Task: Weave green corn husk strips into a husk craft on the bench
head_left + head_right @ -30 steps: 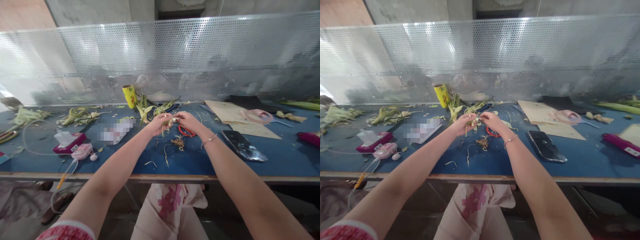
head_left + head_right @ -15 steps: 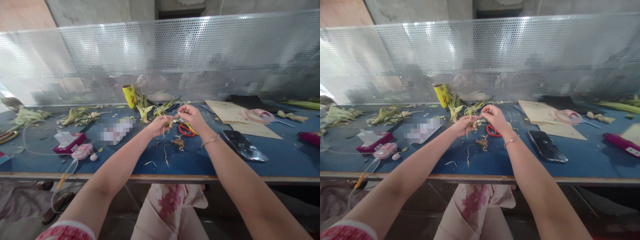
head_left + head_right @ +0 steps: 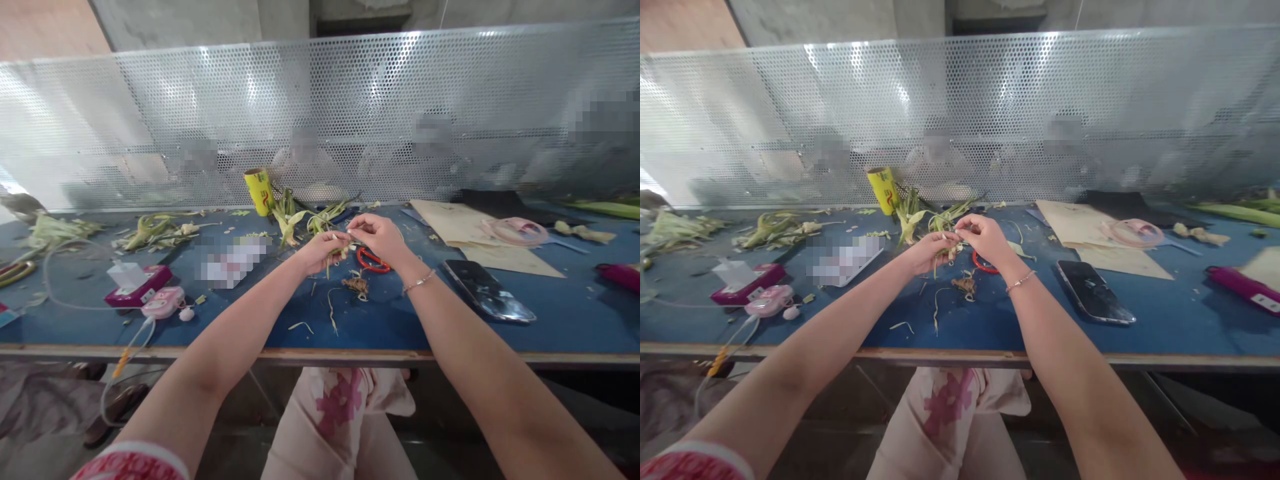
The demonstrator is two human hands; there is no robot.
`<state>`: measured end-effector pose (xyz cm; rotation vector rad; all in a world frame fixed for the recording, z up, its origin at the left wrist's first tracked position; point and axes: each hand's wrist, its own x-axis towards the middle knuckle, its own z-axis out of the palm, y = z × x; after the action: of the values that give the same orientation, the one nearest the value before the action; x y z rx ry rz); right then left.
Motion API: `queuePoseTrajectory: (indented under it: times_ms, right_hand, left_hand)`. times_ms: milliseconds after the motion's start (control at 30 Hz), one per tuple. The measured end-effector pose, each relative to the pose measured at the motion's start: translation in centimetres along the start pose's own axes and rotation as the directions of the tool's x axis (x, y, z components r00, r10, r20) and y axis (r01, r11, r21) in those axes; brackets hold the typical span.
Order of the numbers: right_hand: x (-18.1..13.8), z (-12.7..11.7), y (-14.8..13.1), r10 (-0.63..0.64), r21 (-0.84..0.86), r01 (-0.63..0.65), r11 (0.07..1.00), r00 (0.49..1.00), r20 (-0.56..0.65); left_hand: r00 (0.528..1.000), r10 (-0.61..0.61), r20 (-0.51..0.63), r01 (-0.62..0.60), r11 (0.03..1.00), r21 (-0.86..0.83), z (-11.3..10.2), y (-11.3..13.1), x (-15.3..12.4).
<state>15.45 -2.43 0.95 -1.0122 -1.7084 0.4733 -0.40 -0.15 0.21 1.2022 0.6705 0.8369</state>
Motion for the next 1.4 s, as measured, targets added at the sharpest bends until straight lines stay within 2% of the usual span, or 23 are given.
queuePoseTrajectory:
  times_ms: [267, 467, 600, 833, 1100, 1200, 1400]
  right_hand:
    - [-0.3, -0.1, -0.3, -0.051, 0.029, 0.049, 0.998, 0.995, 0.082]
    - [-0.1, 0.1, 0.2, -0.087, -0.111, 0.095, 0.989, 0.994, 0.073]
    - [0.1, 0.4, 0.8, -0.121, -0.146, 0.127, 0.981, 0.991, 0.049]
    - [0.3, 0.4, 0.7, -0.119, -0.242, 0.101, 0.965, 0.991, -0.059]
    - [0.4, 0.7, 1.0, -0.311, -0.429, 0.198, 0.881, 0.927, -0.21]
    - [0.2, 0.7, 0.8, -0.322, -0.445, 0.221, 0.868, 0.933, -0.164]
    - [0.1, 0.6, 0.4, -0.247, -0.34, 0.218, 0.915, 0.968, -0.044]
  left_hand:
    - [1.0, 0.009, 0.02, -0.009, 1.0, -0.001, -0.2, 0.0, 0.1]
    - [0.999, 0.026, 0.026, -0.026, 1.0, -0.002, -0.1, -0.1, 0.2]
    - [0.999, 0.031, 0.012, -0.031, 1.0, 0.004, -0.1, -0.1, 0.2]
    - [0.997, 0.058, -0.054, -0.058, 0.998, 0.014, -0.1, -0.2, 0.3]
    - [0.993, 0.096, -0.072, -0.097, 0.995, -0.007, 0.2, -0.3, 0.3]
    - [0.993, 0.095, -0.068, -0.097, 0.995, -0.014, 0.2, -0.3, 0.4]
    - [0.993, 0.102, -0.051, -0.103, 0.995, -0.016, -0.2, -0.5, 0.6]
